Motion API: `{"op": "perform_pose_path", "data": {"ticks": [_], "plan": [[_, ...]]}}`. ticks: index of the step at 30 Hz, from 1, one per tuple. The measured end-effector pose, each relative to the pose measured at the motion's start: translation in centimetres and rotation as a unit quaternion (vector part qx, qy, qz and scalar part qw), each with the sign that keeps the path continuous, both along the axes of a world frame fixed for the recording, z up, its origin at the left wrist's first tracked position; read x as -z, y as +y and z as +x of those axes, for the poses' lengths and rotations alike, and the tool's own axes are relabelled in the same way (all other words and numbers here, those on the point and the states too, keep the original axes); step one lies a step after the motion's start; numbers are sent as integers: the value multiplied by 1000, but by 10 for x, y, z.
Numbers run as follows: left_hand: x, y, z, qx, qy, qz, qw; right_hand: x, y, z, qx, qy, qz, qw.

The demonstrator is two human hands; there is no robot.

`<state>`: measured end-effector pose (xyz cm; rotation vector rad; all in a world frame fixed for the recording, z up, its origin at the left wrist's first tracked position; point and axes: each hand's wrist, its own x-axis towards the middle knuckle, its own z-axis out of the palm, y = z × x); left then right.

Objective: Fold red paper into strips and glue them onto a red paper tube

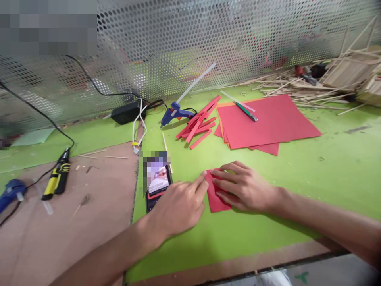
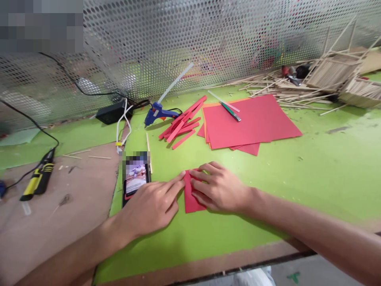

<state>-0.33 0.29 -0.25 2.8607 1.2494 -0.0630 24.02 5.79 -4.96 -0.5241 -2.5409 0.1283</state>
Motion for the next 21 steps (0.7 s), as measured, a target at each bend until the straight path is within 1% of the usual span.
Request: {"op": "perform_pose_path", "data": {"ticks": [2, 4, 6, 8, 10, 11, 13, 14, 15, 17, 19, 21], "plan": [[-1, -2, 2, 10, -1, 7, 1000, 0, 0, 1, -2, -3, 0, 1000], [-3, -8, 5, 33, -4, 15, 999, 0, 0, 1, -4, 0, 2, 1000], [-7, -18, 10, 63, -2, 12, 998, 0, 0, 1, -4, 2, 3, 1000], [-13, -31, 15, 90, 9, -9, 996, 0, 0, 1, -1, 3, 1, 1000], [-18, -44, 19, 119, 26, -10, 993, 0, 0, 1, -1, 4, 1, 1000], [-20, -48, 20, 138, 22, 0, 990, 0, 0, 1, -1, 5, 2, 1000], [-23, -53, 20, 178, -18, -29, 983, 0, 1, 0, -1, 7, 4, 1000], [-24, -53, 20, 184, -42, -45, 981, 0, 1, 0, -1, 8, 4, 1000], [-24, -51, 19, 177, -64, -57, 981, 0, 1, 0, -1, 8, 5, 1000], [-22, -43, 16, 130, -82, -50, 987, 0, 1, 1, -5, 7, 5, 1000], [-17, -33, 14, 78, -64, -20, 995, 0, 1, 1, -9, 5, 6, 1000], [-12, -23, 13, 47, -27, -3, 999, 0, 1, 2, -12, 5, 9, 1000]]}}
